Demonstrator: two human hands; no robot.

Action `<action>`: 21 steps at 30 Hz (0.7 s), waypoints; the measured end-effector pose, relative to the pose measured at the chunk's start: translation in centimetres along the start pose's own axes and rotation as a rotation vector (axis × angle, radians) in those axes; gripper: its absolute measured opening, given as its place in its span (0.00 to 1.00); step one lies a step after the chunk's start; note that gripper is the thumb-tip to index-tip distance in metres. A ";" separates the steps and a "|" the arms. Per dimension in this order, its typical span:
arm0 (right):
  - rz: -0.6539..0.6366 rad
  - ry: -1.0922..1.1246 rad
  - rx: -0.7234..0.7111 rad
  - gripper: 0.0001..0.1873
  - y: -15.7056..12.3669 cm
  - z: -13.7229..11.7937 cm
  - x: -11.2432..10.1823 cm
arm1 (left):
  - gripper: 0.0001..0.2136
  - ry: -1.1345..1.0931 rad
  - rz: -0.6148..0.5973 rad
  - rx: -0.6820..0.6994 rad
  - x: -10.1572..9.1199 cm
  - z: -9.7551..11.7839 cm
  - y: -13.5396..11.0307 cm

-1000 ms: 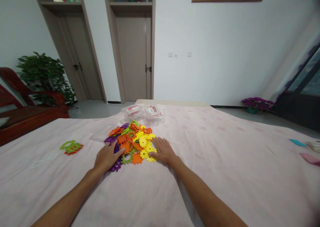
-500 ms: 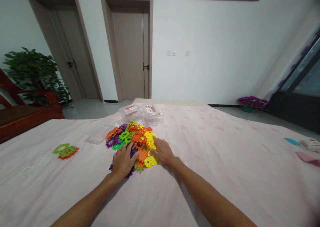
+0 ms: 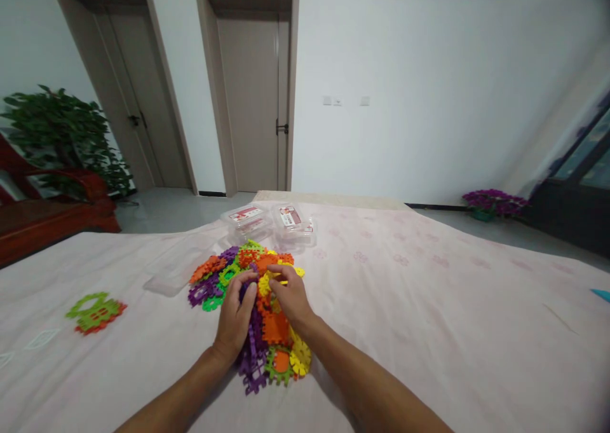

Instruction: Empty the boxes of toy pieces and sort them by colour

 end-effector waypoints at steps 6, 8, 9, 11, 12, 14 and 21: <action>-0.172 -0.021 -0.106 0.26 3.8 -0.9 -1.9 | 0.19 0.343 0.042 0.045 -2.4 -2.3 7.2; -0.255 -0.240 -0.129 0.47 5.0 0.9 -3.4 | 0.21 0.533 -0.116 -0.027 -1.8 -4.0 9.7; -0.312 -0.344 -0.130 0.56 5.4 2.1 -4.0 | 0.22 0.598 -0.200 -0.068 -1.4 -4.9 10.7; -0.405 -0.512 -0.097 0.63 6.3 4.6 -5.0 | 0.24 0.662 -0.316 -0.135 -0.7 -6.4 12.3; -0.442 -0.577 -0.080 0.65 6.7 5.6 -5.2 | 0.24 0.670 -0.345 -0.159 -0.5 -6.9 12.9; -0.497 -0.663 -0.067 0.66 7.3 6.8 -5.1 | 0.24 0.675 -0.370 -0.198 0.0 -7.7 13.8; -0.482 -0.528 -0.221 0.56 6.0 4.5 -1.7 | 0.26 0.640 -0.426 -0.216 1.5 -7.7 13.1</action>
Point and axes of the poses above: each hand's wrist, its own y-axis towards the middle knuckle, its own x-axis out of the palm, z = x × y, the point moved 6 cm from there along y, towards the middle knuckle, and after that the axes turned 1 degree about -y, right-handed, at the moved point
